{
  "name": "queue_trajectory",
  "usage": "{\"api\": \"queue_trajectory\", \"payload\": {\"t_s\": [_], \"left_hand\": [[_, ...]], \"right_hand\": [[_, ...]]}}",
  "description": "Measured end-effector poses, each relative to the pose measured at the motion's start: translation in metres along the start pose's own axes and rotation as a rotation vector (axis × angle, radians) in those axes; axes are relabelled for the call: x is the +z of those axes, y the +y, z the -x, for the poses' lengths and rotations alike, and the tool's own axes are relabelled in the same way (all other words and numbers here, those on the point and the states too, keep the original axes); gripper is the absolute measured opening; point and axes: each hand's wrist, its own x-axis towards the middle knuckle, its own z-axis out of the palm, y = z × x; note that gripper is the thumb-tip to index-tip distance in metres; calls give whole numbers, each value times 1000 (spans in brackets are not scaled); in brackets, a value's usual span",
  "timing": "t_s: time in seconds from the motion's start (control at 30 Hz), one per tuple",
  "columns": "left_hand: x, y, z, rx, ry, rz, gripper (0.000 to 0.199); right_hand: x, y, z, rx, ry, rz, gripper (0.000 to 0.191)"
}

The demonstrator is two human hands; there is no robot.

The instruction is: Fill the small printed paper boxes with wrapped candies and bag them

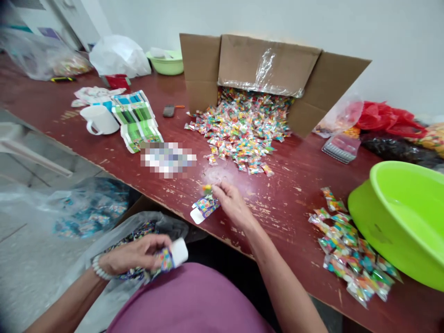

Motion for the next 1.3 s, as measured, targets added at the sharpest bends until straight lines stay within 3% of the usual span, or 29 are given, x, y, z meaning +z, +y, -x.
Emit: {"api": "queue_trajectory", "payload": {"t_s": [0.07,0.13,0.3,0.47,0.7,0.8,0.93,1.0,1.1,1.17,1.3], "left_hand": [[9,6,-5,113,106,123,31],[20,14,-11,182,146,176,34],[44,31,-18,226,125,139,33],[58,38,-21,272,185,141,32],[64,43,-22,280,197,181,34],[67,46,-23,274,225,190,34],[70,47,-28,295,241,218,34],[71,45,-32,304,260,284,33],[71,43,-36,298,308,446,42],[71,43,-38,278,335,508,50],[73,44,-39,306,363,492,43]], "right_hand": [[17,-10,24,68,-74,-248,28],[31,-14,38,100,-83,-343,27],[40,-15,47,65,-69,-169,25],[30,-22,50,-157,-108,122,23],[28,-16,50,-2,47,-88,23],[30,-20,53,-80,87,37,15],[32,-30,55,-231,-67,104,11],[31,-31,55,-174,-45,-13,16],[29,-24,53,-7,84,-257,24],[30,-19,53,94,34,-391,33],[39,-14,58,179,-78,-454,37]]}}
